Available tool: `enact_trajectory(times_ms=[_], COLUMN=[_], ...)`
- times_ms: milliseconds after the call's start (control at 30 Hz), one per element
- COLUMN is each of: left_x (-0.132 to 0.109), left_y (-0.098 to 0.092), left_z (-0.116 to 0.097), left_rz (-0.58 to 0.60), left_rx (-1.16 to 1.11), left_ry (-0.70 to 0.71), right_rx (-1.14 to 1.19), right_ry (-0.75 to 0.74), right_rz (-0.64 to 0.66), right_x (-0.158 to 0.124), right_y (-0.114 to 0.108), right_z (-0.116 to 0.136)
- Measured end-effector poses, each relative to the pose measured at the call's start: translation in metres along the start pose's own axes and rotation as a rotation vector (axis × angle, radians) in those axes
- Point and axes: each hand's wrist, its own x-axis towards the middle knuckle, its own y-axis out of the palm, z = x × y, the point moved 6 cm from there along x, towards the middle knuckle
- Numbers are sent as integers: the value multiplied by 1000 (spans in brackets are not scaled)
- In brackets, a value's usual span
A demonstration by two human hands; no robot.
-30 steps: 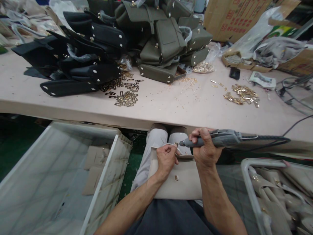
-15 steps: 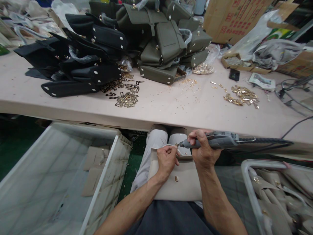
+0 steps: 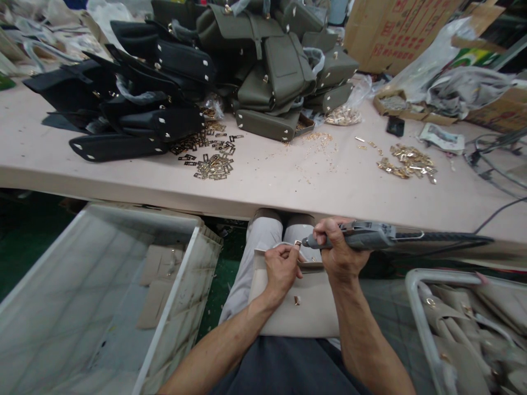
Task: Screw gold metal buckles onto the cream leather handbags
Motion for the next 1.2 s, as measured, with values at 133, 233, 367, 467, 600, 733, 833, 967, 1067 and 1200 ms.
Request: enact_trajectory(times_ms=[133, 233, 367, 467, 600, 733, 833, 967, 1067, 1200], left_x=[0, 0, 1, 1, 1, 1, 0, -3, -2, 1], left_y=[-1, -1, 0, 0, -1, -1, 0, 0, -1, 0], left_z=[1, 1, 2, 4, 8, 9, 6, 3, 6, 13], left_rz=[20, 32, 49, 69, 89, 114, 120, 124, 124, 111], left_rx=[-12, -21, -42, -63, -68, -60, -57, -43, -39, -15], left_ry=[-1, -11, -4, 10, 32, 27, 36, 78, 79, 95], right_rx=[9, 29, 46, 44, 20, -8, -38, -80, -87, -93], right_ry=[2, 11, 57, 98, 133, 167, 165, 127, 99, 119], right_rz=[1, 25, 68, 126, 223, 277, 292, 270, 232, 140], right_x=[4, 6, 8, 8, 9, 10, 8, 6, 7, 8], right_y=[-1, 0, 2, 4, 7, 9, 11, 11, 8, 2], right_z=[-2, -3, -6, -9, -15, -20, -22, -20, -20, -25])
